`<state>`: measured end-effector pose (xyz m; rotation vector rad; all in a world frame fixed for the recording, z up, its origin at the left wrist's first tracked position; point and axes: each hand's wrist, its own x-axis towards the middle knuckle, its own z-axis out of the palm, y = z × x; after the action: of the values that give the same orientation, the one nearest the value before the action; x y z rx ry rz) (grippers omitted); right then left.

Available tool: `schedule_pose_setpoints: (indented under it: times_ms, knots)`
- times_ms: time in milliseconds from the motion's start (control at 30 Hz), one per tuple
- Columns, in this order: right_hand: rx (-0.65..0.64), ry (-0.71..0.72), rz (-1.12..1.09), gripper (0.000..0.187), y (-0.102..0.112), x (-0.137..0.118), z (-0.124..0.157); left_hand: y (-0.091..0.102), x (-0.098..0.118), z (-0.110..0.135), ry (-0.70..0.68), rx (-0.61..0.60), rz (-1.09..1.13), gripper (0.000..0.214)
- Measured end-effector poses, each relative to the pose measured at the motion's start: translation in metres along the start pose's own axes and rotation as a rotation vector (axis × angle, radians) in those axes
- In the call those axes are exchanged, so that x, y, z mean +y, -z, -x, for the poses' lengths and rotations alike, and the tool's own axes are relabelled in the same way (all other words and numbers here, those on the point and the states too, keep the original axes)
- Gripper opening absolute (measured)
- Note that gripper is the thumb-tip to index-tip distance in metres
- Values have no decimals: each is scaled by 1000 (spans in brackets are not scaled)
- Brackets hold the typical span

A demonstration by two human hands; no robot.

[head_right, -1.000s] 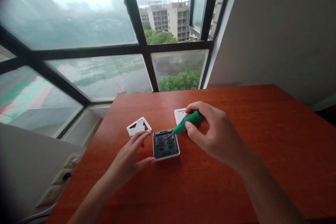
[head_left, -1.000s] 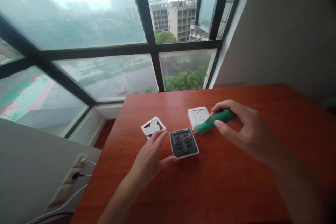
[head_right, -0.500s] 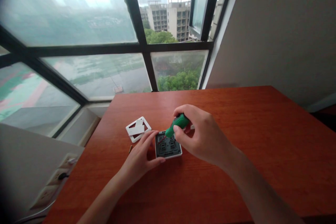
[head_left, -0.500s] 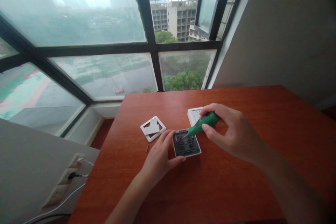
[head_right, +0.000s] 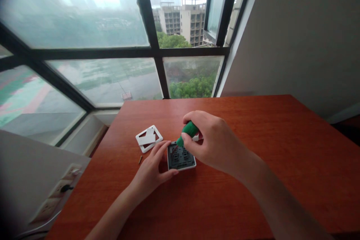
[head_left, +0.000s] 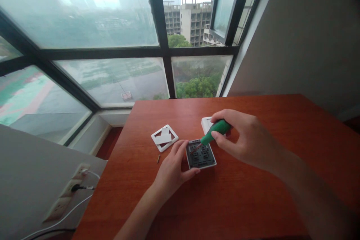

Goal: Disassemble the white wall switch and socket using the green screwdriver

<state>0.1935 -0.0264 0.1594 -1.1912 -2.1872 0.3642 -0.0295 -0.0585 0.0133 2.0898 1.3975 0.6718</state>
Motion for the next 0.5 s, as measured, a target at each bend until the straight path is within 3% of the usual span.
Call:
schedule_pose_setpoints:
  times_ms: [267, 400, 500]
  knots:
    - [-50, 48, 68, 18, 0, -9, -9, 1, 2, 0, 4, -10, 25, 81]
    - [-105, 56, 295, 11, 1, -19, -13, 0, 0, 1, 3, -9, 20, 82]
    - [-126, 43, 495, 28, 0, -28, -21, -1, -2, 0, 3, -12, 20, 84]
